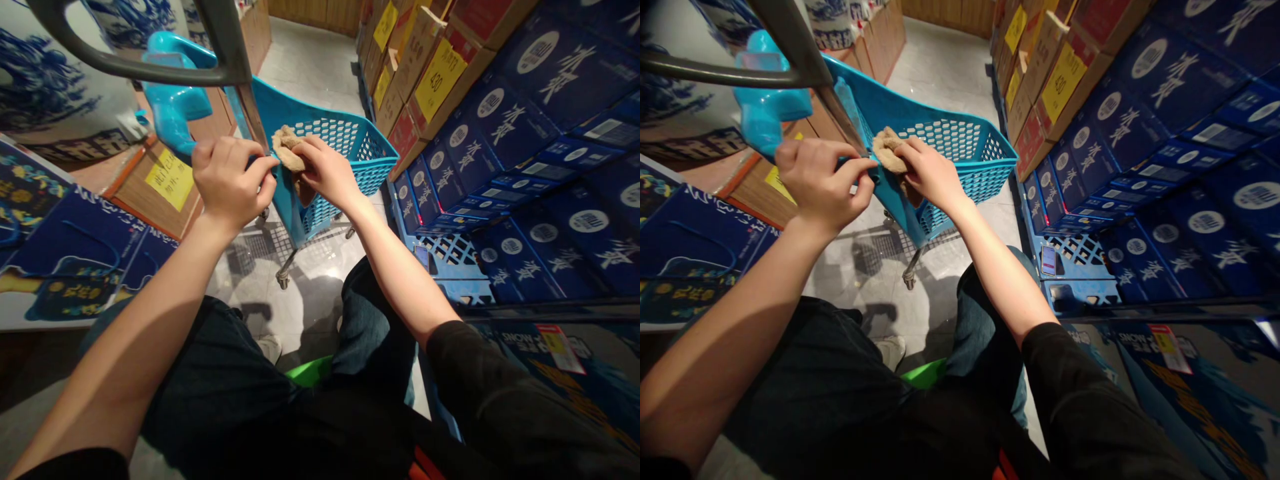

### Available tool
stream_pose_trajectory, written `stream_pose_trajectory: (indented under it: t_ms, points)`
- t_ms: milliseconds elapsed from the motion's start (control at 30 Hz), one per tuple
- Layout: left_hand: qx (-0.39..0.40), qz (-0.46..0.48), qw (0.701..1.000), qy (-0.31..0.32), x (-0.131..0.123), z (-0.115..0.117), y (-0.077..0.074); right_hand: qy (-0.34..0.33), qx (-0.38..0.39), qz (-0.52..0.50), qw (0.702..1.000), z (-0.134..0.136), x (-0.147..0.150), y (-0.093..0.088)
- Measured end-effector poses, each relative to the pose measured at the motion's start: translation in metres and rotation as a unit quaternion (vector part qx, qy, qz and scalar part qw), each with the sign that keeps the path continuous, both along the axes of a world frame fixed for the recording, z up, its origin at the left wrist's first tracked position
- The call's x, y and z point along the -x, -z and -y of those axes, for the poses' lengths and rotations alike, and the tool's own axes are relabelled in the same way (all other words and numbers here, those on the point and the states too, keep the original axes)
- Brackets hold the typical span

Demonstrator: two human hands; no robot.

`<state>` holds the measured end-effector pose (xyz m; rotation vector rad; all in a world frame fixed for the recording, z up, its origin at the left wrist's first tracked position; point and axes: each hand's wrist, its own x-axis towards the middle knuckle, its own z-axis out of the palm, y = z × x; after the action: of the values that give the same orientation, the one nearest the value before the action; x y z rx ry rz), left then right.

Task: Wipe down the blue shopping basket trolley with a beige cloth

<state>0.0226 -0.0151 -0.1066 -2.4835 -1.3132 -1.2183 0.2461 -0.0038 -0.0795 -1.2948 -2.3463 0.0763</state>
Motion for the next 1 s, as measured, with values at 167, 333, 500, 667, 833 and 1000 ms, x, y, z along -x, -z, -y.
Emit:
stream_pose_trajectory:
  t_ms: [167, 333, 500, 667, 833, 1000]
  points:
    - [0.012, -0.002, 1.000, -0.008, -0.003, 0.002, -0.007, 0.080, -0.001, 0.018, 0.997, -0.007, -0.006, 0.007]
    - [0.018, 0.001, 1.000, -0.013, -0.005, 0.002, -0.008, -0.002, -0.042, -0.009, 0.999, -0.002, 0.005, 0.007]
    - [0.026, 0.006, 1.000, -0.005, -0.005, 0.006, -0.007, -0.041, -0.055, -0.051, 0.996, 0.002, 0.005, 0.008]
    - [0.023, 0.007, 1.000, 0.009, -0.005, 0.007, -0.009, -0.078, -0.067, -0.114, 0.988, -0.005, -0.007, 0.006]
    - [0.024, -0.001, 1.000, -0.006, -0.006, 0.007, -0.010, 0.092, -0.136, -0.209, 0.964, -0.019, -0.018, 0.003]
    - [0.009, 0.001, 1.000, -0.008, -0.006, 0.005, -0.007, 0.253, -0.160, -0.253, 0.920, -0.029, -0.021, 0.004]
